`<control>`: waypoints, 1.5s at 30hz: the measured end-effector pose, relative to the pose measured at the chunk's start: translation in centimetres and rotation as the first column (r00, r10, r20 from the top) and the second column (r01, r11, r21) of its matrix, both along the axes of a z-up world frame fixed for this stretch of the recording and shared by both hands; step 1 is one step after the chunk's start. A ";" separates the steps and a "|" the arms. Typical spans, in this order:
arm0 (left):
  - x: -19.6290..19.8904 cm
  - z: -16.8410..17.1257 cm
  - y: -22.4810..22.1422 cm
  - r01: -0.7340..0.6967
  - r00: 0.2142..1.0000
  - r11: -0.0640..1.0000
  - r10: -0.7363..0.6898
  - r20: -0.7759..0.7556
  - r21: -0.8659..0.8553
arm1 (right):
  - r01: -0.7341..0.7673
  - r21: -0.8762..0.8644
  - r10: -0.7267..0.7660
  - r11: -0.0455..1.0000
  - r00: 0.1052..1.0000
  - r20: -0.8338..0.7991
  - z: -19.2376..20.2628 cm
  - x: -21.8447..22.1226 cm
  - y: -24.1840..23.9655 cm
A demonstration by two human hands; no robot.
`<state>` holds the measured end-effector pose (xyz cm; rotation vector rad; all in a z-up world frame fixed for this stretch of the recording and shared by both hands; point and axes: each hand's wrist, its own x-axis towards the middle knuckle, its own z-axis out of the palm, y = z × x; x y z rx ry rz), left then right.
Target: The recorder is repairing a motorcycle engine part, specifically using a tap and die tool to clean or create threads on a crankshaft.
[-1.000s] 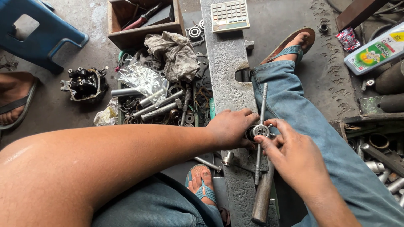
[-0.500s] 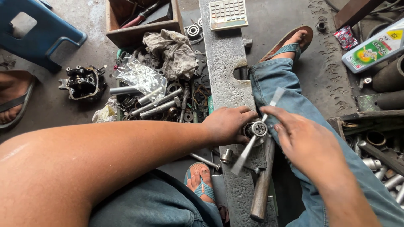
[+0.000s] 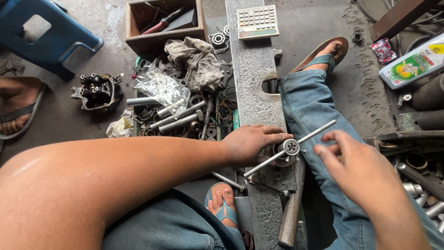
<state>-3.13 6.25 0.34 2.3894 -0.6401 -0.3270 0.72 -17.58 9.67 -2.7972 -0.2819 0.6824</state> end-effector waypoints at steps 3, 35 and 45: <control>0.0 -0.8 -0.5 -0.013 0.999 1.000 0.012 0.035 0.013 | 0.126 0.392 -0.100 0.911 0.991 -0.087 -3.4 1.0 0.1; 1.7 -5.0 -1.6 0.195 0.972 0.890 -0.121 0.200 -0.412 | 0.534 0.778 -0.358 0.330 0.834 -0.421 -5.8 -1.2 -1.8; 0.2 -6.1 -2.7 -0.003 0.982 0.886 0.091 0.168 -0.464 | -0.332 0.307 0.327 0.892 0.942 0.067 -1.4 -8.2 -0.2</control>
